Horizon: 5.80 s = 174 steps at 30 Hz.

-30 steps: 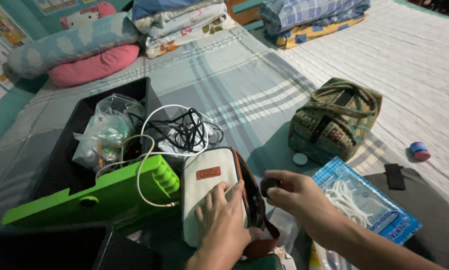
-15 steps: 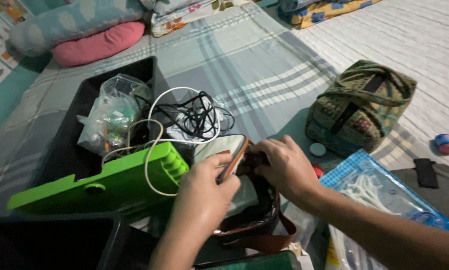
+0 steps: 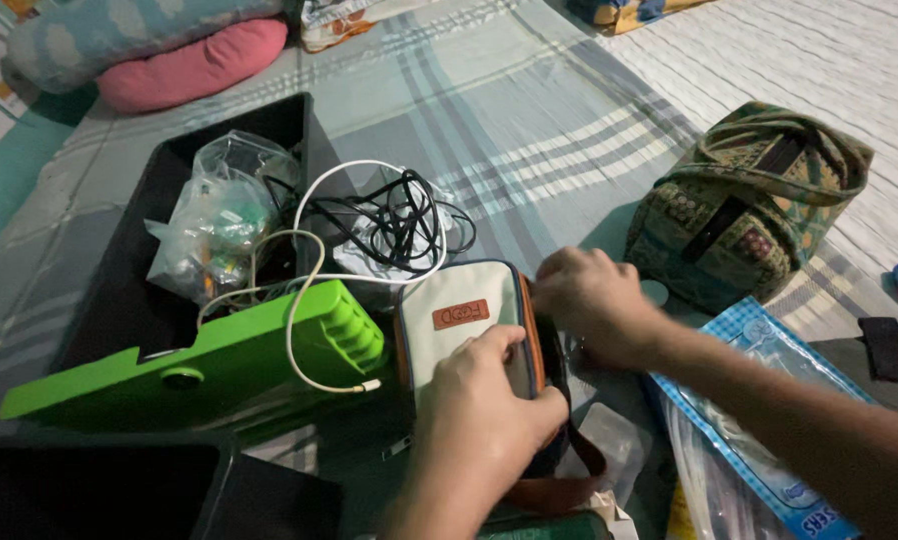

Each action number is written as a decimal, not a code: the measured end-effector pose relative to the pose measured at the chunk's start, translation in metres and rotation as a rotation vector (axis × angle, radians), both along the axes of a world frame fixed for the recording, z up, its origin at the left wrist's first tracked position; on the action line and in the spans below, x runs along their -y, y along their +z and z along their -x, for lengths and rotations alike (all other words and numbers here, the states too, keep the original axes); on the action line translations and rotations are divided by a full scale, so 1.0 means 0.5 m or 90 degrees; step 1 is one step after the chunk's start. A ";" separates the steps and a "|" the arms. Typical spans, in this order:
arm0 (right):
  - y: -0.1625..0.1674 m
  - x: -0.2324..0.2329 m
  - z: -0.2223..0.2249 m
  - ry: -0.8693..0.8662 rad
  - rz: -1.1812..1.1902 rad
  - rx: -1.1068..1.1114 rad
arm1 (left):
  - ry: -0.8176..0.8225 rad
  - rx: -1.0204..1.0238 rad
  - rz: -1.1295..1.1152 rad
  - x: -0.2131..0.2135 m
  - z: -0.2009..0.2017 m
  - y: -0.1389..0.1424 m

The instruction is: The person empties the contents of a black drawer bin onto the bed, sorting through papers, envelopes, a phone case, cables and small items. They place small objects into ziplock bags, pack items into a small pouch, and press the pouch closed at the end.

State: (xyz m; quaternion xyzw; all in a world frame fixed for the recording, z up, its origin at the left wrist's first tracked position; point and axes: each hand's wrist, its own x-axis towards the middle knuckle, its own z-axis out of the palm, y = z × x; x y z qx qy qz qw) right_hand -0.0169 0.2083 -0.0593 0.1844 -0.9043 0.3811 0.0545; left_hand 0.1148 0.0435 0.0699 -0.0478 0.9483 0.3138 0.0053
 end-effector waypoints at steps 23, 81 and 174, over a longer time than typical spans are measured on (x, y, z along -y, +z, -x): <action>-0.011 -0.132 -0.024 -0.184 0.502 0.479 | -0.081 0.168 0.183 -0.038 -0.001 0.006; -0.034 -0.131 -0.371 -0.265 -0.347 -0.211 | -0.099 0.044 0.247 -0.002 -0.076 -0.062; -0.053 -0.508 -0.223 -0.295 0.154 0.361 | 0.141 0.167 -0.583 -0.264 0.012 -0.346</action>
